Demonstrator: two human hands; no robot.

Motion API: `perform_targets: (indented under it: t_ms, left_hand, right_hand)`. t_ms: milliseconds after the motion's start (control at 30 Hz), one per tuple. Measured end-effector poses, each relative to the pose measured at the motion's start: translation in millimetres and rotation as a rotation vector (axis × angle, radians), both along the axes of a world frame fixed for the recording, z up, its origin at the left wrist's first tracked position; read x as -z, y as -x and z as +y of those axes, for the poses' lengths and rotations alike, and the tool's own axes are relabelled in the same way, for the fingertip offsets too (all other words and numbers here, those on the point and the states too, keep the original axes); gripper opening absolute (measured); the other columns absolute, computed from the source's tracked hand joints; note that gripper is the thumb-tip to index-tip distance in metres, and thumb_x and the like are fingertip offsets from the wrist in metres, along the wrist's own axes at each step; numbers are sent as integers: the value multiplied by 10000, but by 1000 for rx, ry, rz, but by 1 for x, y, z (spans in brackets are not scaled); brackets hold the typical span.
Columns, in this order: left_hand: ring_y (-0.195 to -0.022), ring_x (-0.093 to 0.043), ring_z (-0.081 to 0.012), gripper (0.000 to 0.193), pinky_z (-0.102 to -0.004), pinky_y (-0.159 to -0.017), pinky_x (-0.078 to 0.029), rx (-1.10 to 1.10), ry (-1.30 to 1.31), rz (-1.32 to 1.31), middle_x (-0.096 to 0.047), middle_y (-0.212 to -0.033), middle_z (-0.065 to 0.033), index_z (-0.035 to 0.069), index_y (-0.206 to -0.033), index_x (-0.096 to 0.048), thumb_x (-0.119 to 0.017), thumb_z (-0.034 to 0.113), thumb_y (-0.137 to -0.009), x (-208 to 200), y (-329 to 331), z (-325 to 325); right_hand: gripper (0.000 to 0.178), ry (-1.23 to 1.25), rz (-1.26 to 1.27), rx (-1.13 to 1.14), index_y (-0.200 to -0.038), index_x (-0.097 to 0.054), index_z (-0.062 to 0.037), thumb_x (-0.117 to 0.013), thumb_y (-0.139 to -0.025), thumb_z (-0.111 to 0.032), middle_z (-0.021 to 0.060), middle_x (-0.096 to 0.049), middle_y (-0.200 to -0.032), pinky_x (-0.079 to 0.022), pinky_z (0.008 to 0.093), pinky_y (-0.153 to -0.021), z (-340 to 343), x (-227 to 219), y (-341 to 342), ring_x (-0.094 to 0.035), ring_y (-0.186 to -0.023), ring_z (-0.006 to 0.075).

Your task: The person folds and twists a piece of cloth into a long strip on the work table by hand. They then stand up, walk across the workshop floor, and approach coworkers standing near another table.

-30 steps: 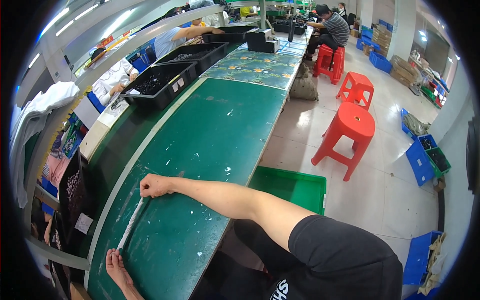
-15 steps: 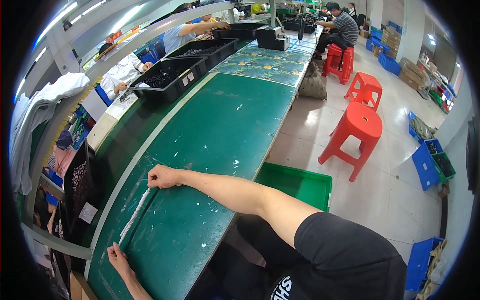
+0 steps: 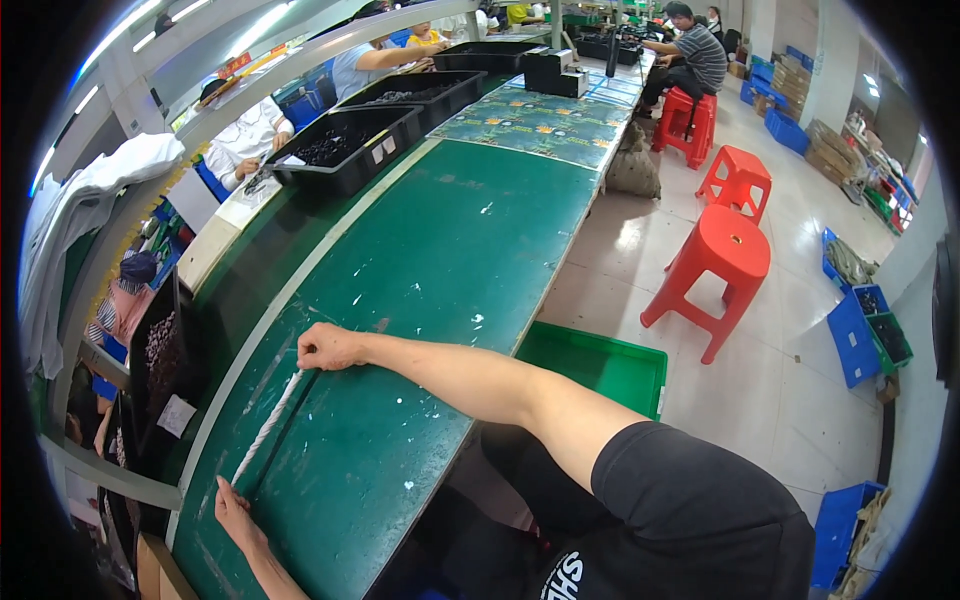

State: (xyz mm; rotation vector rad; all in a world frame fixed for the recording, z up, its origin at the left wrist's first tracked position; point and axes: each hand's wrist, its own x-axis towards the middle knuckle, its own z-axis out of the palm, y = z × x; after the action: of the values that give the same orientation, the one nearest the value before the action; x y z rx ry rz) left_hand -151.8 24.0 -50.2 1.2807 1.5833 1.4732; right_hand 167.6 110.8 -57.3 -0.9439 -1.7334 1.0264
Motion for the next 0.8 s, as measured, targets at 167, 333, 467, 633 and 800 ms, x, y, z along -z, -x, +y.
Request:
perform_targets:
  t_ms: [167, 333, 467, 633, 800]
  left_hand:
    - [-472, -311, -24, 251, -168, -442, -265, 43, -65, -246, -398, -557, 44, 83, -640, -492, -553, 260, -807, -2, 1, 3]
    - [-505, -372, -27, 148, -171, -459, -313, 277, -69, -688, -510, -659, 17, 66, -759, -531, -528, 198, -825, -4, 10, 2]
    - [-525, -447, -45, 133, -161, -476, -368, 525, -94, -798, -531, -712, -7, 50, -810, -527, -515, 181, -831, -1, 16, 3]
    - [-722, -541, -83, 254, -156, -625, -469, 286, -139, -690, -532, -984, -94, 4, -1027, -477, -511, 158, -828, -10, -1, 0]
    - [-715, -563, -89, 294, -150, -629, -480, 192, -97, -511, -559, -936, -84, -11, -1081, -467, -516, 113, -819, -5, 8, 4]
  right_hand:
    - [158, -39, 22, 8, -664, -584, -10, -623, -683, -161, 68, -562, -594, -413, 275, -499, 4, 4, 2, -513, -540, 136]
    - [158, -37, 4, 7, -669, -583, -11, -623, -687, -163, 69, -558, -596, -412, 276, -499, 3, 3, 0, -510, -540, 135]
    - [157, -15, -27, -2, -695, -565, 0, -597, -727, -150, 48, -536, -602, -390, 250, -485, -1, 0, 1, -474, -531, 102]
    - [153, 17, -13, -8, -696, -563, 2, -587, -731, -145, 49, -536, -606, -390, 249, -487, 2, 1, -1, -476, -533, 100]
    - [147, 37, -10, 14, -692, -562, -1, -587, -729, -141, 47, -530, -601, -387, 249, -483, 1, 0, 1, -469, -525, 96]
